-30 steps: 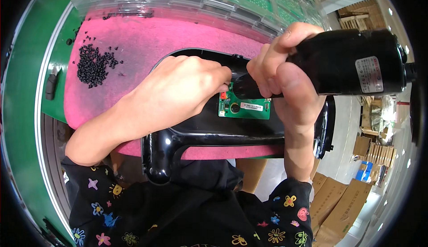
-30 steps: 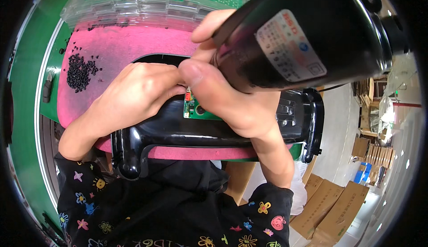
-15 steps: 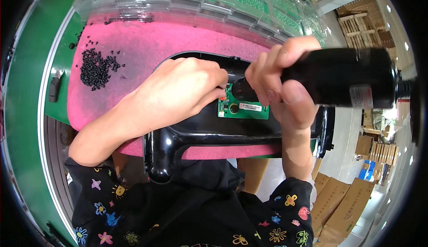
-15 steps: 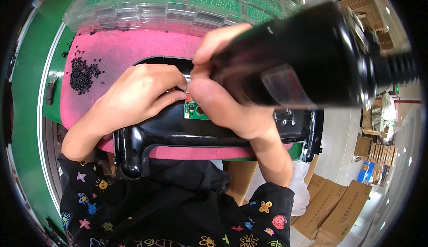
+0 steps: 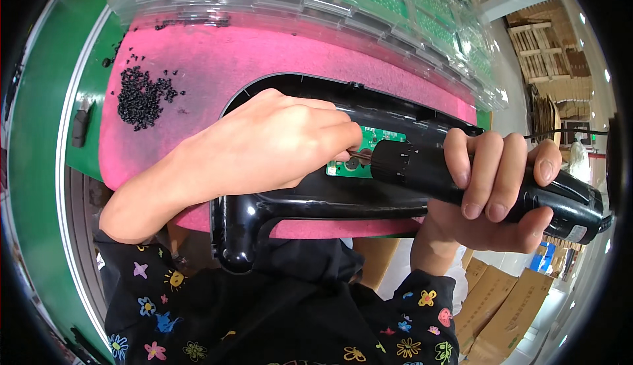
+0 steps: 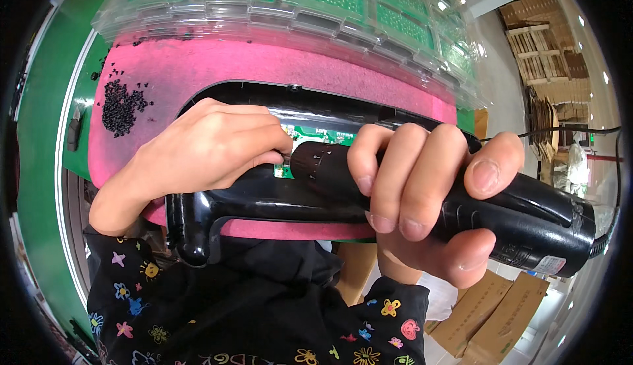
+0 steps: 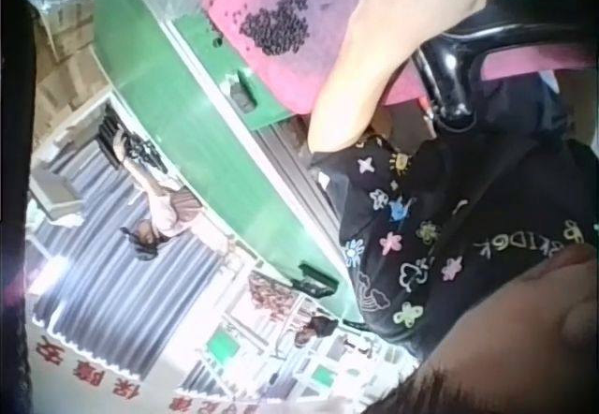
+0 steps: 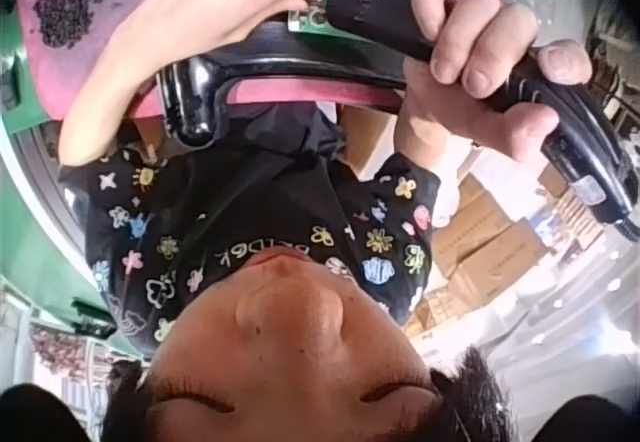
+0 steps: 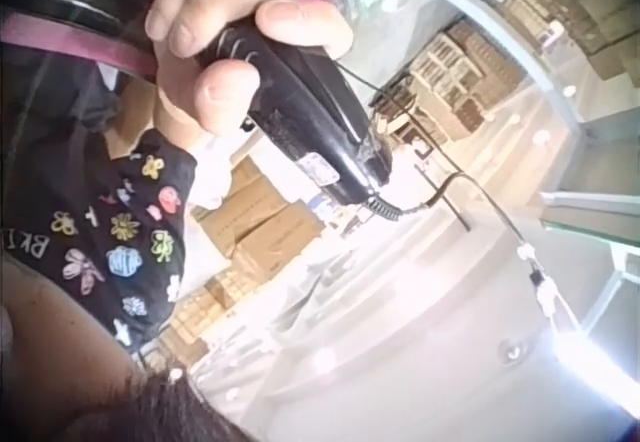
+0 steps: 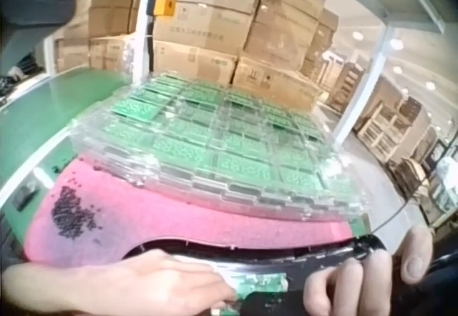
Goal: Assembling an electronic component by placing a PCB into a plastic casing and securing it with screws using an electric screwdriver.
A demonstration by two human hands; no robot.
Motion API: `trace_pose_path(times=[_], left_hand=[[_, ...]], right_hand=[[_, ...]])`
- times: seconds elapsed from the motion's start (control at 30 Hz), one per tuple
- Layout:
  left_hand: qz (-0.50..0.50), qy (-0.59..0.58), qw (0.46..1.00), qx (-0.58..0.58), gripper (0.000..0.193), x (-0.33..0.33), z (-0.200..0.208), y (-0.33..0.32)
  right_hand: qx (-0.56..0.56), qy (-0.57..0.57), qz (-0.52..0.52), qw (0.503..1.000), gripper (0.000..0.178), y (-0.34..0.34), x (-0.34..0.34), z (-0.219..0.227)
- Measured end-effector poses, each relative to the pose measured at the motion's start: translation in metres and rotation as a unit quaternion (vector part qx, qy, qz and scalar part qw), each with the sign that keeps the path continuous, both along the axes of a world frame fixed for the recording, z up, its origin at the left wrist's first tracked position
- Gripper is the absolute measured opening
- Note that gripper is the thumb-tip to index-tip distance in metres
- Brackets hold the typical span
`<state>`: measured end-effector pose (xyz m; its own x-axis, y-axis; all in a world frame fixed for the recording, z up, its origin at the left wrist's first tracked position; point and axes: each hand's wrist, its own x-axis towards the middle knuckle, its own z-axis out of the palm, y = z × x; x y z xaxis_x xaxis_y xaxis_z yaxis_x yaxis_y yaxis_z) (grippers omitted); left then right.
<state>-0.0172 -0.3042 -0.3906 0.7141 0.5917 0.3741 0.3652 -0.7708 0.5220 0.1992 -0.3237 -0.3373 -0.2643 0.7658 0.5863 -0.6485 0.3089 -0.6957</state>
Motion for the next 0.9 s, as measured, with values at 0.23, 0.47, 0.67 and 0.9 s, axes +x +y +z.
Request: trace_pose_path(times=[0.23,0.47,0.67,0.9], left_hand=[[0.012,-0.1,0.995,-0.005,0.014,0.005,-0.001,0.001],[0.073,-0.086,0.993,-0.021,0.016,0.004,0.006,-0.001],[0.101,-0.08,0.99,-0.057,0.016,0.003,0.008,-0.003],[0.016,-0.049,0.998,-0.02,0.019,-0.003,-0.004,0.001]], right_hand=[[-0.027,-0.137,0.025,0.99,0.03,-0.002,0.007,0.005],[0.008,-0.165,-0.025,0.986,0.034,-0.006,-0.009,-0.009],[0.051,-0.266,0.054,0.961,0.038,0.004,-0.01,-0.003],[0.021,-0.083,-0.035,0.996,0.031,-0.005,-0.008,-0.005]])
